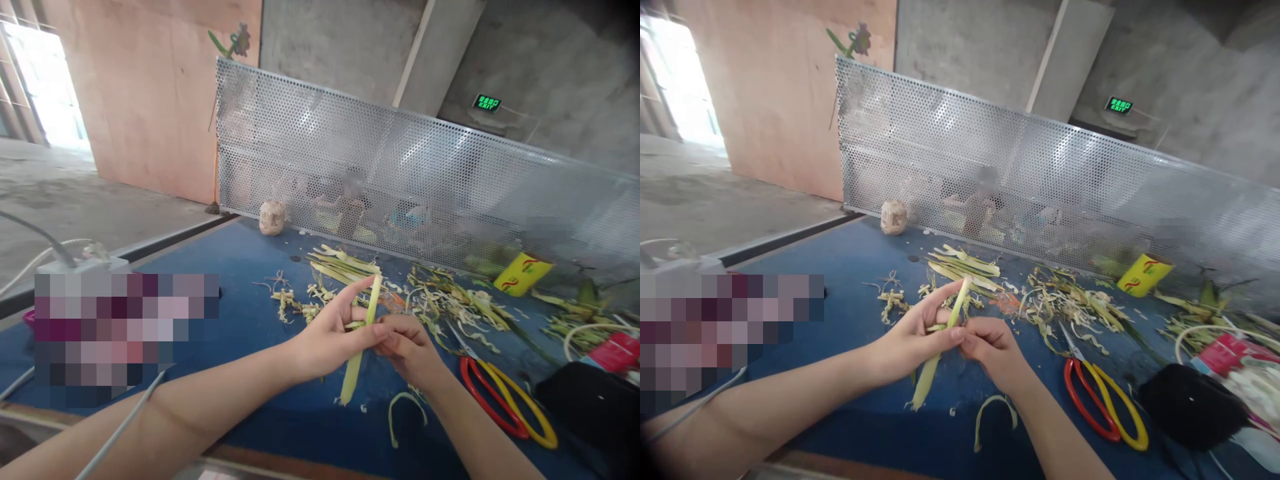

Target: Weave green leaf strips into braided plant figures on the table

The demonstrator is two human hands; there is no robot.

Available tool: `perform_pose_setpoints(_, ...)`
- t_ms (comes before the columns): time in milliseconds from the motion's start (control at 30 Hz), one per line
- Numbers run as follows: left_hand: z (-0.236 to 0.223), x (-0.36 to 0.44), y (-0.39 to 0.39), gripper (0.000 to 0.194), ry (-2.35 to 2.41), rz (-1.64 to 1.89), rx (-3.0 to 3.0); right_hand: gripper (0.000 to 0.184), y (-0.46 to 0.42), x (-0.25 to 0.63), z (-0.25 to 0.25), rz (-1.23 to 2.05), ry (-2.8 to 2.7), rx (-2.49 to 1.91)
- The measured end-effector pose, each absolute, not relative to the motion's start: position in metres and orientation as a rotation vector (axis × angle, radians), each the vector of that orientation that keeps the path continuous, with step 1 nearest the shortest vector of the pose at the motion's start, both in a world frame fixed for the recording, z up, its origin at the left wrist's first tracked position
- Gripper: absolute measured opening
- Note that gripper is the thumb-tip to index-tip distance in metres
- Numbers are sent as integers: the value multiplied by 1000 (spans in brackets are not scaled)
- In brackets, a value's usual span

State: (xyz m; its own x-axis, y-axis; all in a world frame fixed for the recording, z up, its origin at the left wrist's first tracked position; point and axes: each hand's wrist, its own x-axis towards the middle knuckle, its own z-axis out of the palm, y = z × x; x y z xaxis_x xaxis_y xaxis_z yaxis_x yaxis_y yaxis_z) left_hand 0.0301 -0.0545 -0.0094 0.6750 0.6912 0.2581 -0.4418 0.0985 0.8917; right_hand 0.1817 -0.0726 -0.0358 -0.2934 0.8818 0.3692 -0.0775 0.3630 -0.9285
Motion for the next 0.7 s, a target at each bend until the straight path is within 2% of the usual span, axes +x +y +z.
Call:
perform_pose_setpoints(400,-7,30,-55,70,283,933,1173,43,-70,168,-34,1295,-1334,-556)
perform_pose_setpoints(533,-9,29,-47,58,325,981,1248,42,-67,175,-32,1199,-1230,-608)
perform_pose_setpoints(700,-14,30,-38,64,337,979,1294,40,-59,181,-29,1090,-1278,-647)
